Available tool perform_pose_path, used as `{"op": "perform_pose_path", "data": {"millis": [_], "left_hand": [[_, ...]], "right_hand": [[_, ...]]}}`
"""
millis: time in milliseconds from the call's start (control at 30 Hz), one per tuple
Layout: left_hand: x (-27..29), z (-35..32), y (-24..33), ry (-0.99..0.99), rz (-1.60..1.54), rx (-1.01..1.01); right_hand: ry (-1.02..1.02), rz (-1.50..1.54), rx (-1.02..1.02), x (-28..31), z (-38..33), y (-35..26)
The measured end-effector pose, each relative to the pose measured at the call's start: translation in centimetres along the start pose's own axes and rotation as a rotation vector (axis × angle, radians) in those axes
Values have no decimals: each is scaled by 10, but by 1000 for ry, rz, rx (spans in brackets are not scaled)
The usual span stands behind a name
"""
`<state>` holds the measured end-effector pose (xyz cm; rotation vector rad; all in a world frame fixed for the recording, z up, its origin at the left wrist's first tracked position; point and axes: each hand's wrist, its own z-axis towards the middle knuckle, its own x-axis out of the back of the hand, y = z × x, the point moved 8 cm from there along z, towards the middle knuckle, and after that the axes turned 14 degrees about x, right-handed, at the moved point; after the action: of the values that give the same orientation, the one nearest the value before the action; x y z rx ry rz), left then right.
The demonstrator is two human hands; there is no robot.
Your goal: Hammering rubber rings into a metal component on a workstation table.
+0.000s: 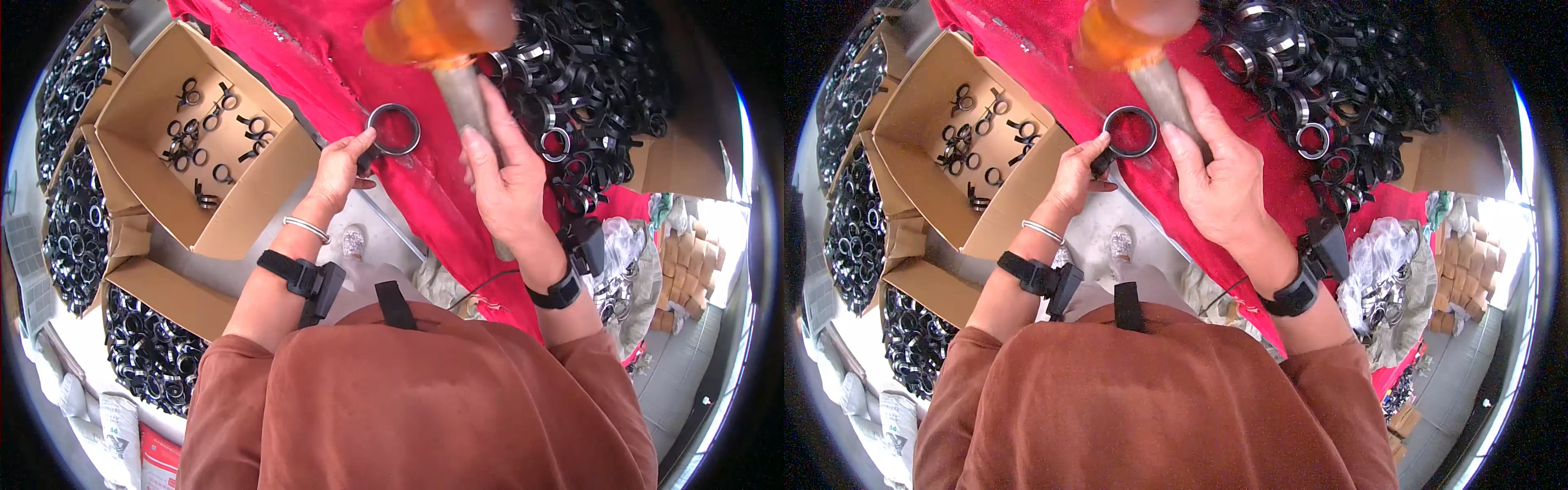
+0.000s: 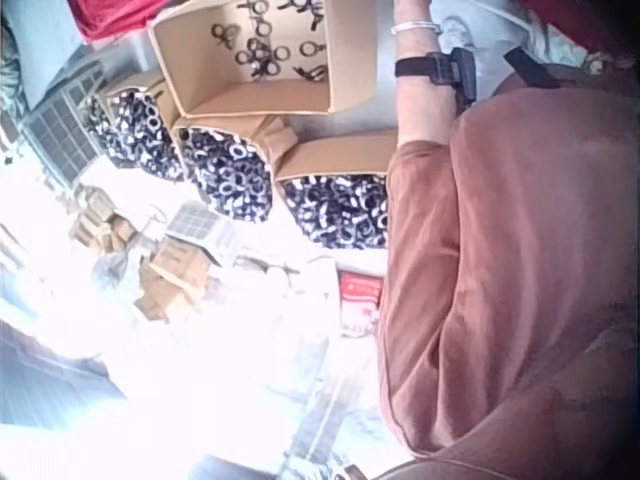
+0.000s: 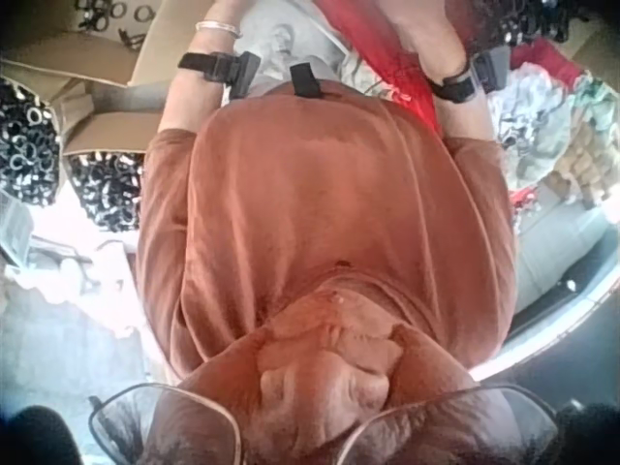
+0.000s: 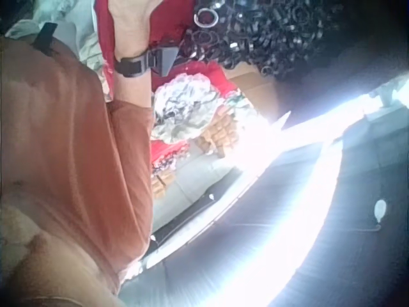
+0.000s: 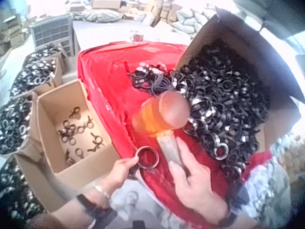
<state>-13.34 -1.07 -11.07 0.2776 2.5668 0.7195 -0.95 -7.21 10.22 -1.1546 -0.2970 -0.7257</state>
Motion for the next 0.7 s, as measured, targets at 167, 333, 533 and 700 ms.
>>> {"op": "perform_pose_path", "data": {"millis": [167,333,533,700], "left_hand": [[-3,6,-6,20,-64,-17],[4,5,-7,55,-74,-21],[-6,7,-3,35,-47,-26],[7,11,-9,58,-98,-27]], "right_hand": [[-161,-198,-40,-42,-35,60],[-122,-41,-112,-36,-10,47],[-1,-111,-142,-32,-53,93],[76,244,-465,-26,-36,76]]}}
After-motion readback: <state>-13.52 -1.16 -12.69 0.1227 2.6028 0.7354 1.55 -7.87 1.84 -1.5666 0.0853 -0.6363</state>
